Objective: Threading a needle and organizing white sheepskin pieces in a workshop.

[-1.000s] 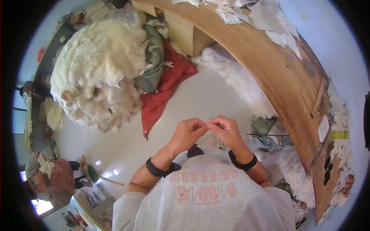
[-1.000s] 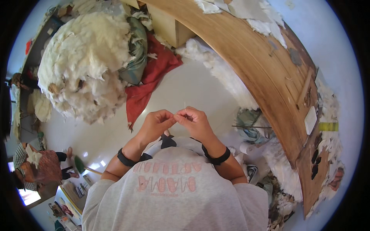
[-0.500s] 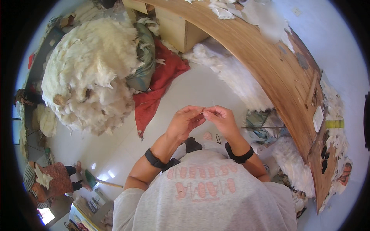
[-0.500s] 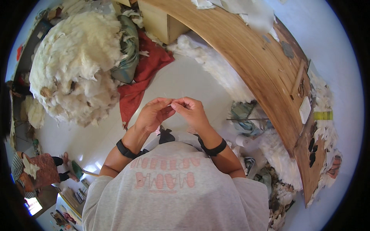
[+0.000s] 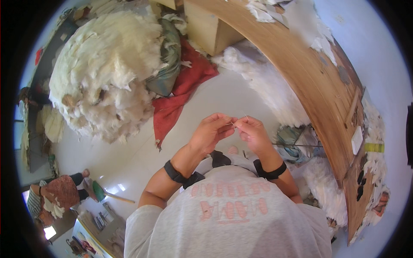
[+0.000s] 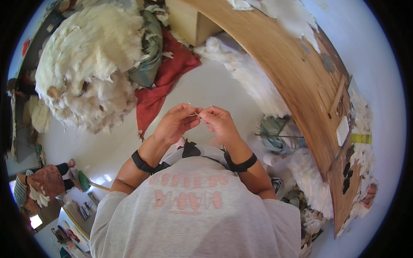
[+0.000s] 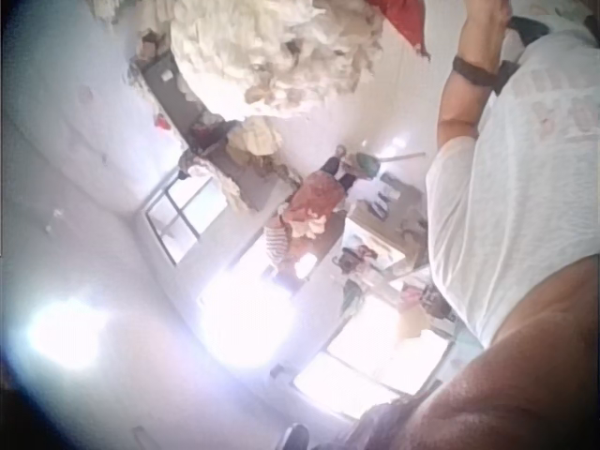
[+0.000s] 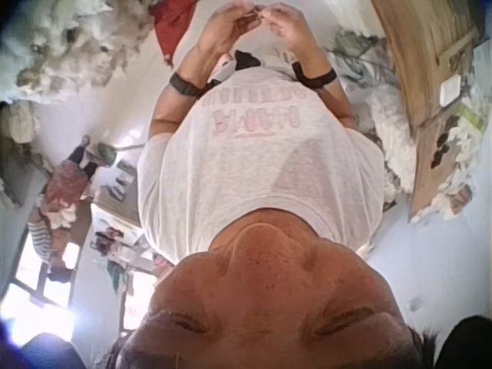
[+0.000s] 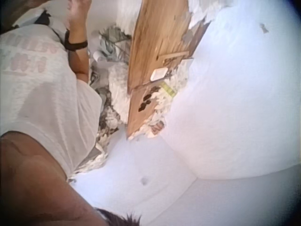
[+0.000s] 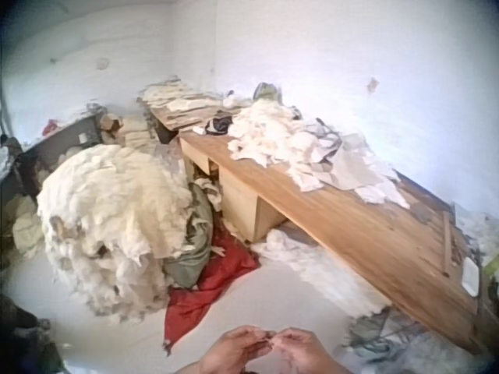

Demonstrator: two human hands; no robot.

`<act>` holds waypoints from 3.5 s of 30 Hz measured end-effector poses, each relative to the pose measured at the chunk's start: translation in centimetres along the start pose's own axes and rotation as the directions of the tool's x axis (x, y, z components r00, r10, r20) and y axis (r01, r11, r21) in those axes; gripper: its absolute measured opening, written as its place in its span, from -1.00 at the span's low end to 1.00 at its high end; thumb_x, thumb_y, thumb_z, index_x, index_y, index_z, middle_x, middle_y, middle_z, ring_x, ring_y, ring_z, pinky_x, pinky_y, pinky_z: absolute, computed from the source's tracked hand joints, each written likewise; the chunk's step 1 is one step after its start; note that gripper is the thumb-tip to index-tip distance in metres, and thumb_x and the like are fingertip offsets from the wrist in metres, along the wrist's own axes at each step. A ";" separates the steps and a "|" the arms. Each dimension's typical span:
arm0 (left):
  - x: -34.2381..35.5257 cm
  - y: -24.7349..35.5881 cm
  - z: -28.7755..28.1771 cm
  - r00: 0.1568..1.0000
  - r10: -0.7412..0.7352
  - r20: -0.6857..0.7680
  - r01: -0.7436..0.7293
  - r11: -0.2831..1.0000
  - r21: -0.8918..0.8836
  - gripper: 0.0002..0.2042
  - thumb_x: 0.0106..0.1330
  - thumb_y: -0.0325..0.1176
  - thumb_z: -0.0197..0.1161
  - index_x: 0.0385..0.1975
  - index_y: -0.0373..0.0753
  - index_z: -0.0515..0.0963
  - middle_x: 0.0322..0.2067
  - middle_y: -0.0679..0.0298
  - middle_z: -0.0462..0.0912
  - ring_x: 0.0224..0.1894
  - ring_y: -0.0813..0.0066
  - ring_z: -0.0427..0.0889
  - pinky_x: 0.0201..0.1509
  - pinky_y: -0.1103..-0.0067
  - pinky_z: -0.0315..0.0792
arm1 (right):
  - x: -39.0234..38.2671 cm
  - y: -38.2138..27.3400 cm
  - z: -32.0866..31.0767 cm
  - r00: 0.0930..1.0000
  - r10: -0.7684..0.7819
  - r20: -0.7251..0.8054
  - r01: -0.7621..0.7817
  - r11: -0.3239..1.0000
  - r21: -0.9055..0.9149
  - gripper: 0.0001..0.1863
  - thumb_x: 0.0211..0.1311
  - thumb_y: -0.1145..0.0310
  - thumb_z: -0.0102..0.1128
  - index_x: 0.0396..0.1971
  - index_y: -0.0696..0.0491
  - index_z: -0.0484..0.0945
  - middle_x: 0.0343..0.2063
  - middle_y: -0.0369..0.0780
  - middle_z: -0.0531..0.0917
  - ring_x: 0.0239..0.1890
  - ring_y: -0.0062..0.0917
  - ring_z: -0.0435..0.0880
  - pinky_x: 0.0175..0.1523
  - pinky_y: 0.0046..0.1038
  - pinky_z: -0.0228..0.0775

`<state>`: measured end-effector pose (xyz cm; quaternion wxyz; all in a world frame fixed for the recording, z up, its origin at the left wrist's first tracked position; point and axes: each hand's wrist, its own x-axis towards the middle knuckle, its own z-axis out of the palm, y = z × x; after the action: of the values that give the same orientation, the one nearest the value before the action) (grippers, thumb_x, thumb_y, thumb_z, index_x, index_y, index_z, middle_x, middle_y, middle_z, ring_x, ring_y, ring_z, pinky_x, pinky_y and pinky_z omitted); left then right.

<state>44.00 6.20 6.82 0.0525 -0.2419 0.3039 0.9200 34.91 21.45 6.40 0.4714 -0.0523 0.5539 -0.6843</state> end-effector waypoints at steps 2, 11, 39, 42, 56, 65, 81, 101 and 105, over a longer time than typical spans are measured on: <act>-0.7 0.4 -0.5 0.999 0.028 -0.016 -0.028 0.999 0.036 -0.87 0.28 -0.33 0.07 -0.30 -0.24 0.44 -0.22 0.24 0.54 -0.16 0.51 0.50 -0.02 0.58 0.38 | 0.2 -0.4 1.1 0.999 -0.050 0.005 0.050 0.982 -0.184 -0.82 0.11 0.31 0.15 -0.42 0.12 0.56 -0.65 -0.44 0.41 -0.62 -0.80 0.27 -0.55 -0.70 0.07; -0.8 -1.8 -1.0 0.922 0.387 0.032 -0.380 0.881 0.284 -0.91 0.19 -0.43 0.14 -0.46 -0.31 0.44 -0.48 0.34 0.50 -0.42 0.63 0.48 -0.36 0.68 0.43 | 0.4 -0.3 2.1 0.985 -0.173 0.011 0.160 0.885 -0.438 -0.83 0.14 0.31 0.13 -0.56 0.06 0.48 -0.72 -0.47 0.34 -0.74 -0.87 0.13 -0.65 -0.75 -0.16; -4.4 0.5 0.3 0.958 0.245 -0.151 -0.247 0.969 0.008 -0.89 0.25 -0.38 0.09 -0.37 -0.28 0.43 -0.27 0.18 0.56 -0.19 0.42 0.56 -0.06 0.55 0.44 | 1.4 -2.2 3.2 0.925 -0.134 0.356 0.235 0.937 -0.259 -0.81 0.18 0.31 0.09 -0.38 0.13 0.52 -0.52 -0.38 0.52 -0.51 -0.80 0.36 -0.43 -0.71 0.20; -5.0 0.2 -0.2 0.945 0.273 -0.180 -0.263 0.962 0.076 -0.89 0.25 -0.38 0.09 -0.36 -0.29 0.43 -0.27 0.17 0.56 -0.19 0.42 0.55 -0.06 0.55 0.44 | 1.1 -1.9 3.9 0.925 -0.113 0.364 0.238 0.918 -0.319 -0.82 0.17 0.33 0.10 -0.37 0.15 0.53 -0.50 -0.37 0.54 -0.48 -0.79 0.39 -0.39 -0.70 0.24; -4.7 -1.3 -1.1 0.894 0.396 -0.208 -0.377 0.918 0.125 -0.91 0.22 -0.40 0.12 -0.46 -0.26 0.44 -0.46 0.35 0.51 -0.40 0.61 0.52 -0.26 0.68 0.46 | 2.5 -0.6 4.8 0.882 -0.254 0.396 0.442 0.736 -0.513 -0.78 0.13 0.34 0.11 -0.67 0.02 0.40 -0.74 -0.50 0.28 -0.68 -0.84 0.12 -0.58 -0.72 -0.11; -4.3 0.3 -2.0 0.875 0.438 -0.207 -0.413 0.898 0.153 -0.89 0.23 -0.37 0.13 -0.41 -0.27 0.43 -0.43 0.35 0.49 -0.36 0.61 0.52 -0.21 0.65 0.47 | 4.4 -1.7 5.8 0.860 -0.203 0.468 0.434 0.775 -0.460 -0.78 0.09 0.39 0.17 -0.68 0.08 0.40 -0.71 -0.45 0.35 -0.58 -0.80 0.21 -0.47 -0.70 0.02; -5.1 0.2 -0.8 0.847 0.489 -0.209 -0.352 0.810 0.469 -0.85 0.24 -0.30 0.11 -0.36 -0.26 0.45 -0.40 0.31 0.55 -0.32 0.56 0.54 -0.20 0.62 0.45 | 3.7 -2.5 5.0 0.933 -0.042 0.358 0.151 0.948 -0.282 -0.74 0.09 0.34 0.15 -0.73 -0.02 0.34 -0.76 -0.48 0.26 -0.71 -0.83 0.13 -0.62 -0.69 -0.12; -5.4 0.4 0.2 0.540 0.823 -0.176 -0.377 0.424 0.824 -0.88 0.24 -0.40 0.05 -0.34 -0.31 0.37 -0.51 0.15 0.49 -0.43 0.38 0.50 -0.32 0.52 0.39 | 3.8 -2.8 5.9 0.869 0.228 0.439 -0.120 0.958 -0.260 -0.79 0.10 0.27 0.18 -0.56 0.08 0.46 -0.73 -0.43 0.35 -0.74 -0.81 0.20 -0.64 -0.73 -0.01; -7.6 0.3 0.8 0.558 0.806 -0.199 -0.342 0.441 0.830 -0.89 0.22 -0.41 0.03 -0.36 -0.32 0.35 -0.50 0.06 0.48 -0.44 0.19 0.47 -0.32 0.45 0.36 | 3.7 -2.7 6.4 0.729 0.403 0.554 -0.304 0.915 -0.265 -0.78 0.07 0.29 0.19 -0.63 0.06 0.41 -0.73 -0.39 0.35 -0.77 -0.77 0.19 -0.65 -0.72 -0.01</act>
<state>50.32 6.83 11.13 -0.2891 -0.3387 0.6992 0.5594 35.09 14.16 9.41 0.7376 -0.1950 0.4281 -0.4844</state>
